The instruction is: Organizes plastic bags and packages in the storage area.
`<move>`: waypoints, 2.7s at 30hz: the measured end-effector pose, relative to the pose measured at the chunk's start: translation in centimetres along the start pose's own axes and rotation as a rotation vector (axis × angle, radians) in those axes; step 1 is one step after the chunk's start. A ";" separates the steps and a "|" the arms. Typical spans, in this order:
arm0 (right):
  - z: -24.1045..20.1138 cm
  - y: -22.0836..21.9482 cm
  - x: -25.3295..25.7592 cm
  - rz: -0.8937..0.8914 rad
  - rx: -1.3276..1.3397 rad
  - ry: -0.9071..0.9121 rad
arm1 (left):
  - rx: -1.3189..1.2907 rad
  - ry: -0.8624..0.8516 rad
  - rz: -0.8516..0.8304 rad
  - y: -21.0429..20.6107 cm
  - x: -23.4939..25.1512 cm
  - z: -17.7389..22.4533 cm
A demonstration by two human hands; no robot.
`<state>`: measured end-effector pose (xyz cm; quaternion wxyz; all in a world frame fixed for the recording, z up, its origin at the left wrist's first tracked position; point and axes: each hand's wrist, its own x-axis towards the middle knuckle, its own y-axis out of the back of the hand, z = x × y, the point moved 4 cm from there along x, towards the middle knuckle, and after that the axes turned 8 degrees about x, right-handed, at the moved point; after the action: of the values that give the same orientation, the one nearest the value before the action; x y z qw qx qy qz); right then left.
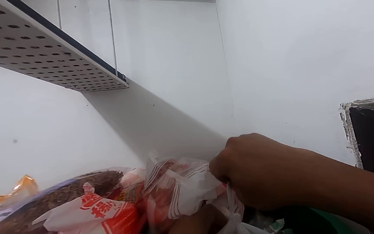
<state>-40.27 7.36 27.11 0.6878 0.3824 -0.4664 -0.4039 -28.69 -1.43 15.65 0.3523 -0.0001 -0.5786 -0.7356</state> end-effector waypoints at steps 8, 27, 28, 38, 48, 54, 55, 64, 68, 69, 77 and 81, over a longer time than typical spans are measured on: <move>0.7 -1.3 0.6 0.129 0.030 -0.028 | 0.056 -0.043 0.114 0.6 -0.4 -0.5; -0.1 -3.9 1.1 -0.244 0.352 0.022 | 0.198 -0.100 0.237 0.3 -1.5 0.0; 0.0 -3.9 1.0 -0.244 0.335 -0.003 | 0.225 -0.108 0.234 0.3 -1.5 0.1; 1.9 -3.5 1.7 0.099 0.079 -0.230 | 0.327 -0.354 0.363 0.2 -3.0 1.6; 2.5 -3.0 2.2 -0.122 0.354 -0.120 | -0.754 -0.335 0.886 6.1 -4.5 -3.7; -0.7 -3.9 0.3 -0.416 0.393 0.181 | -0.869 -0.252 0.639 7.0 -5.3 -2.2; -0.8 -4.0 0.2 -0.433 0.359 0.177 | -0.864 -0.303 0.575 6.5 -5.2 -1.9; 1.9 -2.3 1.2 0.278 0.285 -0.030 | -0.118 -0.370 0.347 2.6 -2.8 0.5; 1.9 -1.2 0.9 0.665 0.421 0.110 | 0.180 -0.241 0.520 2.5 0.8 1.0; 1.8 -0.8 0.7 0.670 0.448 0.124 | 0.240 -0.252 0.581 2.7 1.9 0.9; 4.5 1.5 1.3 0.545 0.406 -0.141 | 0.086 -0.124 0.863 6.4 5.5 -1.3; 5.0 2.1 1.2 0.387 0.451 -0.235 | -0.297 0.113 0.938 8.9 6.0 -3.0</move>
<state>-44.34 6.31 30.81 0.5911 0.3801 -0.6846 -0.1932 -27.36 -7.86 24.70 0.6724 -0.2711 -0.3853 -0.5709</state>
